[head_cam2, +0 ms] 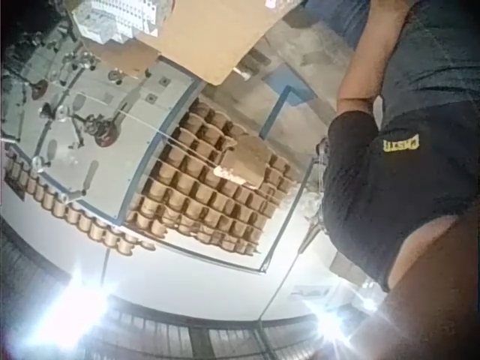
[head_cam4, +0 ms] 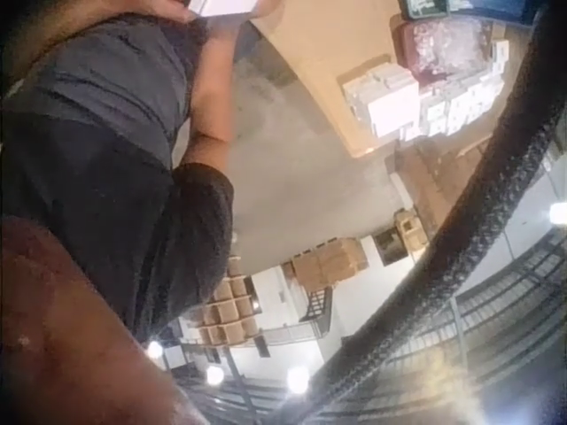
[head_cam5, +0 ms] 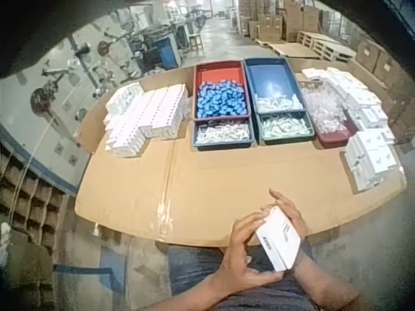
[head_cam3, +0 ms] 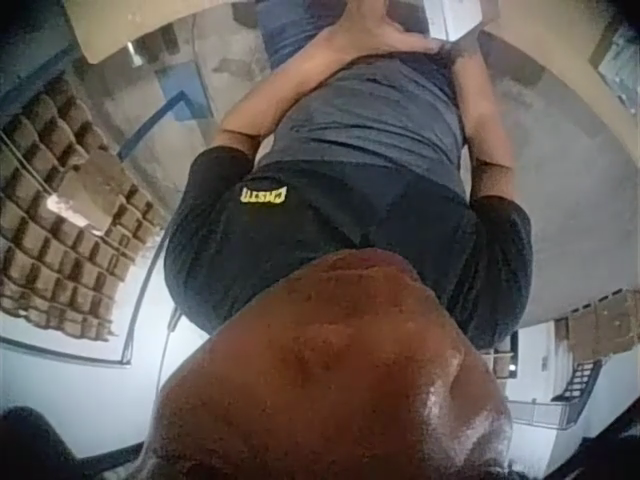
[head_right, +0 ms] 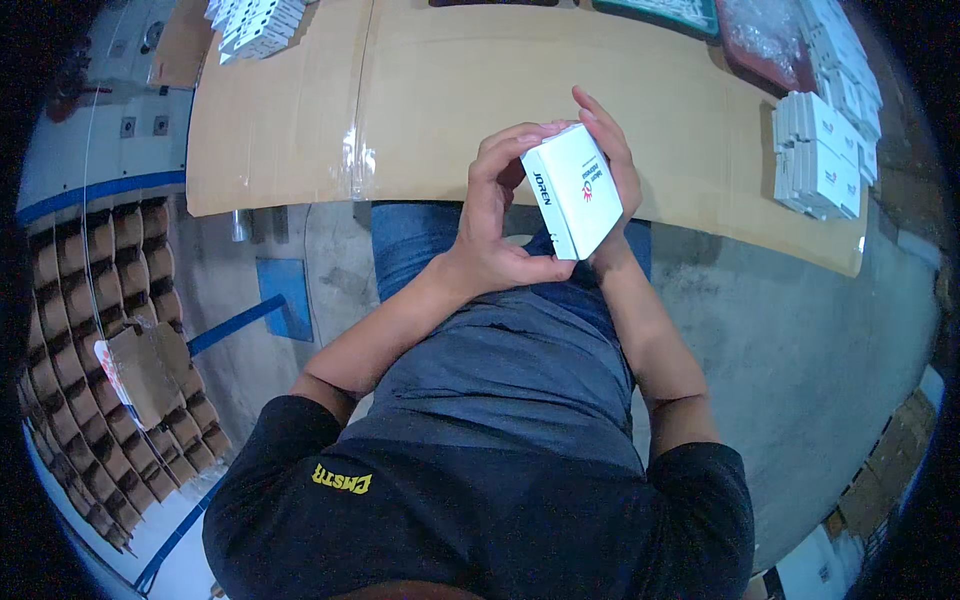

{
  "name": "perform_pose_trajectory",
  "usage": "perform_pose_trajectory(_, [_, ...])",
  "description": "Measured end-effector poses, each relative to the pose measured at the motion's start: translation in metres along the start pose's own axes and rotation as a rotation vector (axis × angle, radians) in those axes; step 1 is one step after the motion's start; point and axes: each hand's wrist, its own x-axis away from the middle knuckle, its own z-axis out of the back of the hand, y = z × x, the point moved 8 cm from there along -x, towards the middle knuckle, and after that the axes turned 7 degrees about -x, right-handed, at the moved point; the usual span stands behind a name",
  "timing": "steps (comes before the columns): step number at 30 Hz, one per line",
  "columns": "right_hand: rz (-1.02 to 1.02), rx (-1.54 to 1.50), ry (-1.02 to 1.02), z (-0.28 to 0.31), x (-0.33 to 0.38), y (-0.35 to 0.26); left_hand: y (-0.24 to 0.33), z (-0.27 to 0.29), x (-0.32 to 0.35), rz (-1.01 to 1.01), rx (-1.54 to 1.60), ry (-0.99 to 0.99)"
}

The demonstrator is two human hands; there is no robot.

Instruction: Assembling and packing small white electrical components and blue plastic caps into boxes.

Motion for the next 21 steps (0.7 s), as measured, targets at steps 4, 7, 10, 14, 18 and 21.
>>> perform_pose_trajectory(4, [0.028,0.18,-0.018,-0.004,-0.003,-0.004,-0.01,0.018,-0.004,0.244,0.103,0.171])
perform_pose_trajectory(7, [0.018,0.229,-0.046,-0.012,-0.001,-0.005,-0.062,0.022,0.01,0.877,0.611,0.314])
perform_pose_trajectory(10, [0.009,0.158,-0.104,-0.018,-0.001,-0.007,-0.073,0.015,0.018,1.142,0.748,0.217])
perform_pose_trajectory(14, [-0.013,0.118,-0.101,-0.026,-0.001,-0.008,-0.091,0.003,0.044,1.354,0.678,0.045])
perform_pose_trajectory(18, [-0.063,0.193,-0.029,-0.023,-0.004,-0.007,-0.11,0.004,0.055,1.258,0.537,0.014])
perform_pose_trajectory(21, [-0.095,0.323,-0.059,-0.022,-0.006,0.0,-0.086,0.005,0.042,1.184,0.755,0.182])
